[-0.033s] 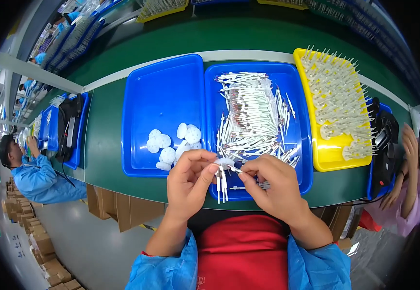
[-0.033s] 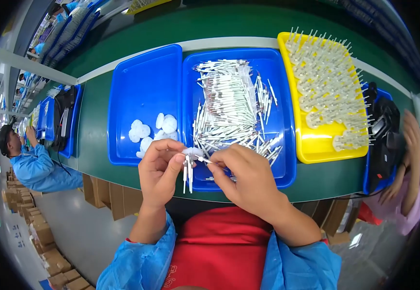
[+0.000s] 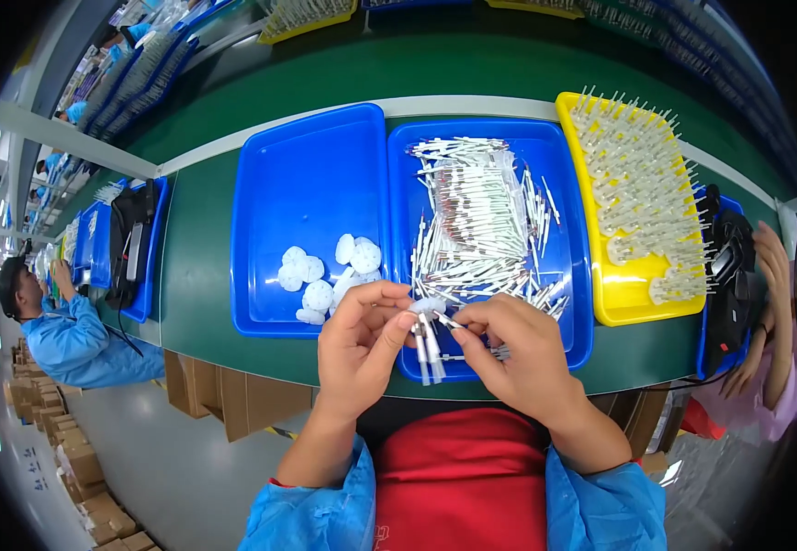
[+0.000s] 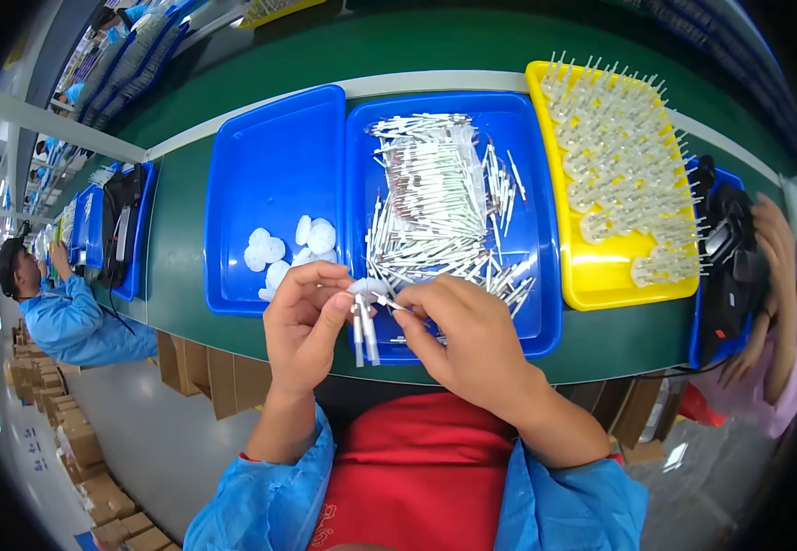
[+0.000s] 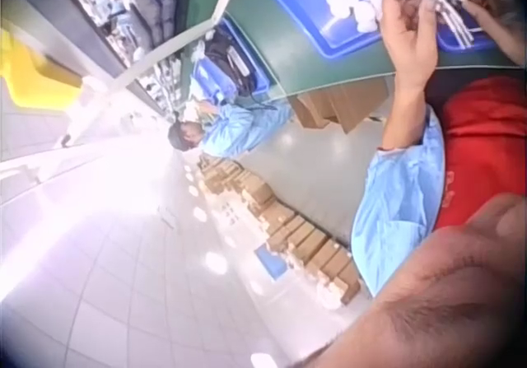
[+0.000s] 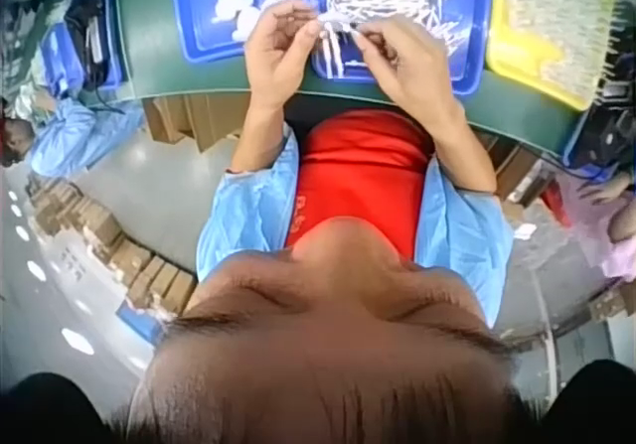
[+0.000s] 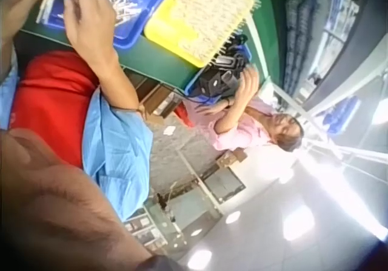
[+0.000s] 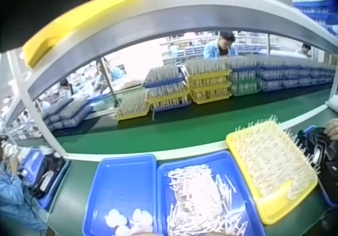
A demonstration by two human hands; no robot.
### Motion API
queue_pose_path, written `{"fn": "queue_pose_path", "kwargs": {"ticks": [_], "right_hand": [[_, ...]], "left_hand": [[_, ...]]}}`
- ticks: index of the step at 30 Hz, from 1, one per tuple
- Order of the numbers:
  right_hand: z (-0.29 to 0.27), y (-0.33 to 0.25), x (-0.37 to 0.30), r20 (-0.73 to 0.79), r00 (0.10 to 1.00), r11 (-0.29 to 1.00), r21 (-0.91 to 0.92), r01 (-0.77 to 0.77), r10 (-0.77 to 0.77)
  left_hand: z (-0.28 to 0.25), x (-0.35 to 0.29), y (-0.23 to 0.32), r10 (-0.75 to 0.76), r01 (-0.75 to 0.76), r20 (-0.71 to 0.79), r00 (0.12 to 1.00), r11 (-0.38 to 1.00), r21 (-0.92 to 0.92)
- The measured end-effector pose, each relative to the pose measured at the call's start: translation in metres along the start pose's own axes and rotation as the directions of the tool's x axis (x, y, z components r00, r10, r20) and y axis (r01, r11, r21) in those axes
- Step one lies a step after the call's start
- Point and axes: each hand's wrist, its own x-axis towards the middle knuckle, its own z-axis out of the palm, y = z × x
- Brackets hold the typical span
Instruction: The person assembles components by inserting pins into circular bases by hand and placing the finished units onto a tray. The person then lifts the loaded tray onto an upper shelf before assembling additional components.
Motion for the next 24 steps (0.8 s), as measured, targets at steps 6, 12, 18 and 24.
{"fn": "queue_pose_path", "kwargs": {"ticks": [6, 12, 18, 24], "right_hand": [[-0.003, 0.002, -0.001, 0.019, 1.0, 1.0, -0.002, 0.003, -0.003], [-0.007, 0.001, -0.002, 0.077, 0.994, 0.993, 0.09, -0.08, 0.073], [-0.011, 0.0, -0.003, 0.102, 0.985, 0.976, 0.154, -0.154, 0.139], [-0.007, -0.007, -0.003, 0.082, 0.969, 0.945, 0.215, -0.244, 0.232]], "left_hand": [[-0.01, 0.005, -0.008, 0.107, -0.13, 0.149, 0.983, 0.979, 0.156], [-0.008, 0.004, -0.007, 0.094, -0.107, 0.164, 0.982, 0.992, 0.069], [-0.007, 0.003, -0.007, 0.089, -0.099, 0.16, 0.983, 0.994, 0.055], [-0.011, 0.005, -0.006, 0.136, -0.173, 0.203, 0.97, 0.969, 0.177]]}}
